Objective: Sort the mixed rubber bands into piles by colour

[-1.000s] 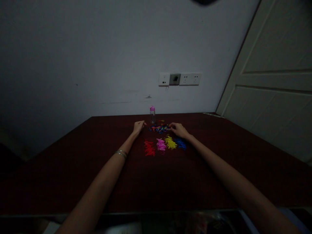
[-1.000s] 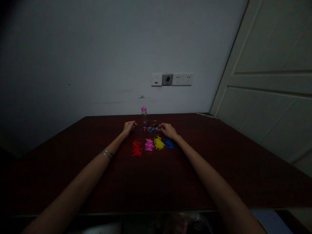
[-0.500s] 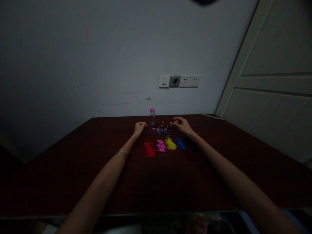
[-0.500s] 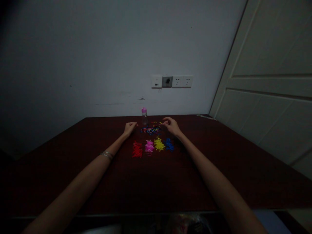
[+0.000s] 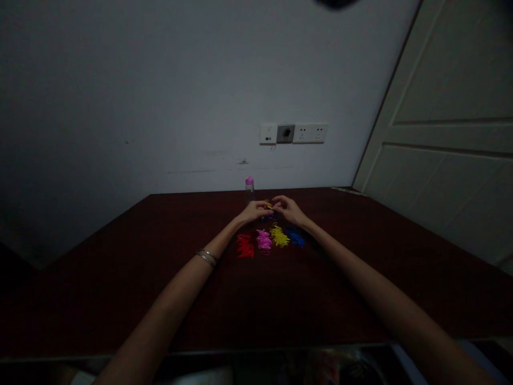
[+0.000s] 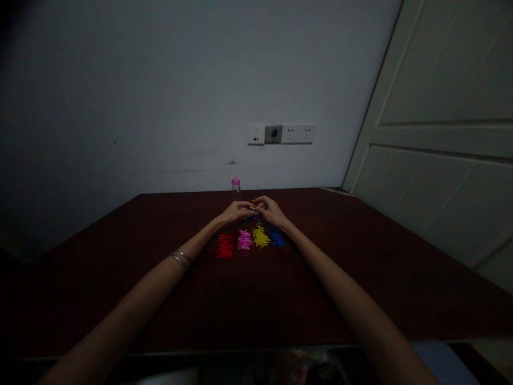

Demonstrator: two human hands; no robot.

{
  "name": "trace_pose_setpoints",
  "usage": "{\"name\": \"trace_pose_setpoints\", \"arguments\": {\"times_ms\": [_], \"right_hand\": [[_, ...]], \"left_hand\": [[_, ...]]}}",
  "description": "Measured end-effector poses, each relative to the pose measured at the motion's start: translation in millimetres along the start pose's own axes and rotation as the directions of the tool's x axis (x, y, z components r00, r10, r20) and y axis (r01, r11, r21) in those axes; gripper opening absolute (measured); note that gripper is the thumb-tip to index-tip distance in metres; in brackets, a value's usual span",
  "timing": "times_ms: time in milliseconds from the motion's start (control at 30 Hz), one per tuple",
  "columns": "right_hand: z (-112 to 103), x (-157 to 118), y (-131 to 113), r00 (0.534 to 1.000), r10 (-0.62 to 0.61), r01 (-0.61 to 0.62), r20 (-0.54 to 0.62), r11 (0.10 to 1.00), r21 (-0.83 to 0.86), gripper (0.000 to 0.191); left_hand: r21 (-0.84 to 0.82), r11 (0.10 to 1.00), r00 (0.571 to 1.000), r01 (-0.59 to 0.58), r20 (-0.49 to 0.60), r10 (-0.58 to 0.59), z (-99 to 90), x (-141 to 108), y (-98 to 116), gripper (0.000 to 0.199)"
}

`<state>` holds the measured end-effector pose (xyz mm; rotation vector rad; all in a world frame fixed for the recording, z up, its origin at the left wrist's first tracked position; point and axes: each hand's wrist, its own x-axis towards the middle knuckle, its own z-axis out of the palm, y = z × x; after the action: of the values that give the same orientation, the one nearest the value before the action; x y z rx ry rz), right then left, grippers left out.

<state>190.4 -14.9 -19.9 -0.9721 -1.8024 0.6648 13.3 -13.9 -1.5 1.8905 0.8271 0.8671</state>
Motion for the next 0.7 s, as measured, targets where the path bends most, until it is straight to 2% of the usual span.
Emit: {"name": "trace_pose_setpoints", "arguments": {"times_ms": [167, 700], "right_hand": [[6.1, -0.7, 6.3, 1.000, -0.003, 0.004, 0.003, 1.000, -0.021, 0.030], [9.7, 0.5, 6.8, 1.000, 0.011, -0.012, -0.010, 0.998, -0.059, 0.031]], "left_hand": [[0.027, 0.999, 0.999, 0.037, -0.031, -0.036, -1.8, 1.5, -9.1, 0.030], [0.047, 0.996, 0.994, 0.076, -0.084, -0.072, -6.1, 7.8, -26.3, 0.030]]}}
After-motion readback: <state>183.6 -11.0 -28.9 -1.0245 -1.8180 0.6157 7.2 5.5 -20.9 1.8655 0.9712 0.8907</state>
